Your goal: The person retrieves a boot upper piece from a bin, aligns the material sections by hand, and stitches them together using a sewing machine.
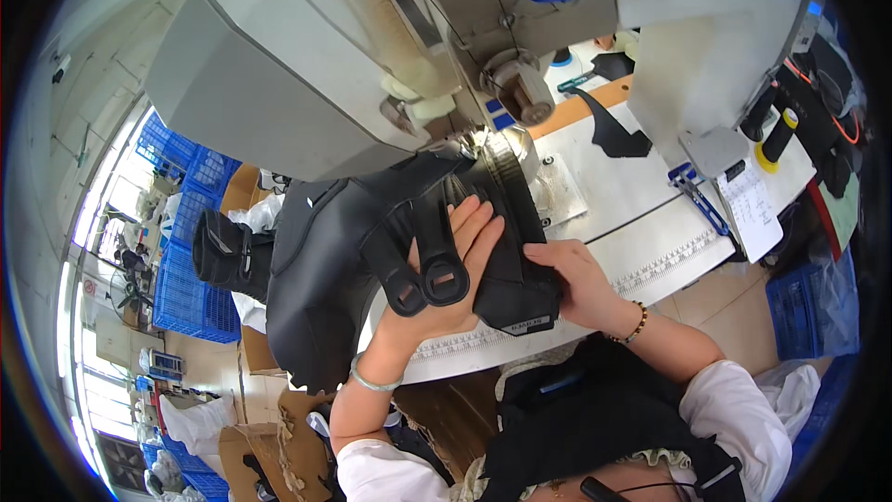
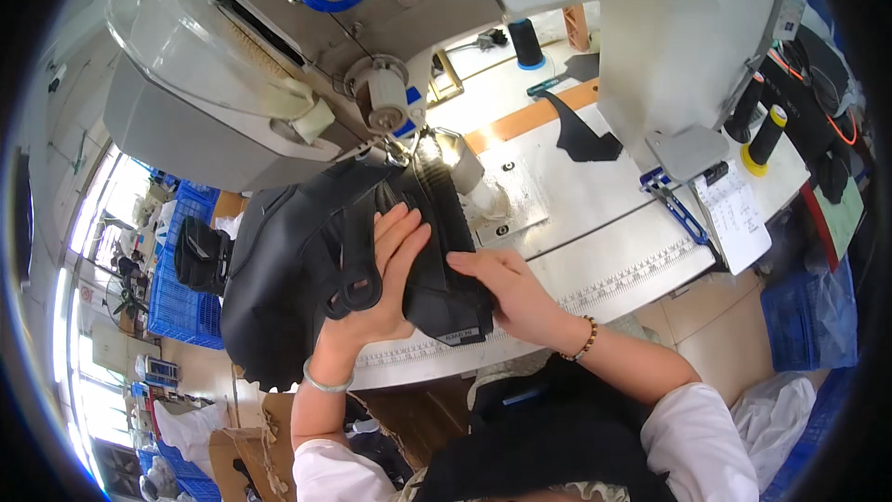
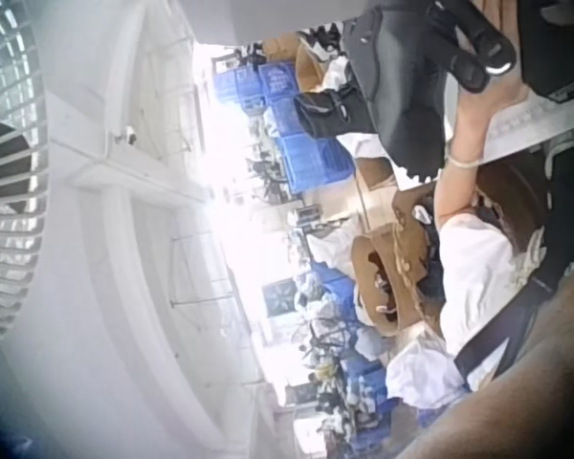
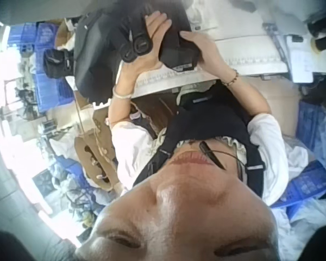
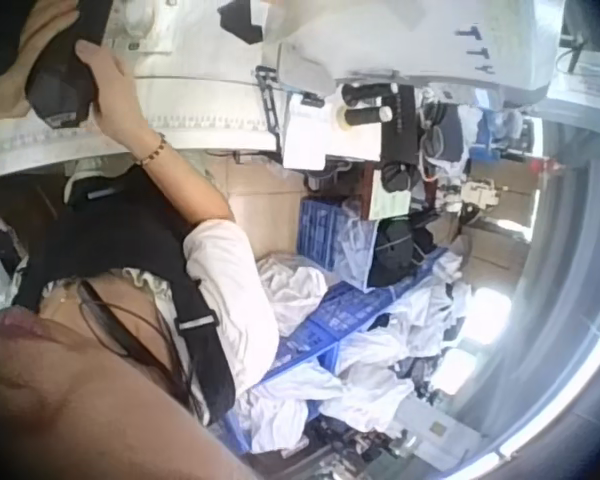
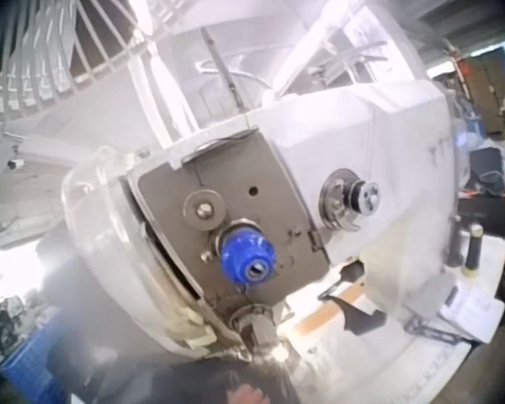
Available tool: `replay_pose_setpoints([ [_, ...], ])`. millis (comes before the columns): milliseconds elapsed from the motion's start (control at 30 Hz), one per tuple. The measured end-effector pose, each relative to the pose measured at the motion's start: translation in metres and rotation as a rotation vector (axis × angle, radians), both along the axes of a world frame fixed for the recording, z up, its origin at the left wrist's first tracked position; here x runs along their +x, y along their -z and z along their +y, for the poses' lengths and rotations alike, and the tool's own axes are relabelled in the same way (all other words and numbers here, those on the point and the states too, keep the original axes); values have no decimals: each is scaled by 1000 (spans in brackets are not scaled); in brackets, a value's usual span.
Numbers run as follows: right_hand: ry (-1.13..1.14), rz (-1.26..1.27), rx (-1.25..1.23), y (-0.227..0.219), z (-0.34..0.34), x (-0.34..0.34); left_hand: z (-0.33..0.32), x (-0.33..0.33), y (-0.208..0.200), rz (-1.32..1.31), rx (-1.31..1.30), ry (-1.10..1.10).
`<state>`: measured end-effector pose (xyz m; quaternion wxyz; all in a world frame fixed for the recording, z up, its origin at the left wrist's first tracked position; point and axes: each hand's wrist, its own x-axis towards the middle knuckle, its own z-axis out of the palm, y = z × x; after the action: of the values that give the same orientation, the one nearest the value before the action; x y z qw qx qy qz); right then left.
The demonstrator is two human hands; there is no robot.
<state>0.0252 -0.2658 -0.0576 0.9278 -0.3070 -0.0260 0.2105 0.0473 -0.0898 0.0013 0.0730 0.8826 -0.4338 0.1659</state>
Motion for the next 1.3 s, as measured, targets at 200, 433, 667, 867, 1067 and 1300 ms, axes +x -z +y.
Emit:
replay_pose_setpoints([
  [200, 106, -308, -190, -7, 5, 39, 1, 9, -9, -73, -15, 124],
  [433, 87, -513, -196, 3, 9, 40, 1, 15, -16, -21, 41, 112],
  [667, 100, -523, -218, 7, 10, 39, -3, 11, -27, 84, 66, 67],
  [867, 80, -514, -243, 3, 6, 37, -2, 10, -20, -29, 90, 62],
  [1067, 100, -551, -311, 5, 4, 39, -6, 10, -23, -3, 85, 64],
  [1300, 94, -530, -291, 2, 3, 42, -8, 12, -22, -26, 88, 54],
])
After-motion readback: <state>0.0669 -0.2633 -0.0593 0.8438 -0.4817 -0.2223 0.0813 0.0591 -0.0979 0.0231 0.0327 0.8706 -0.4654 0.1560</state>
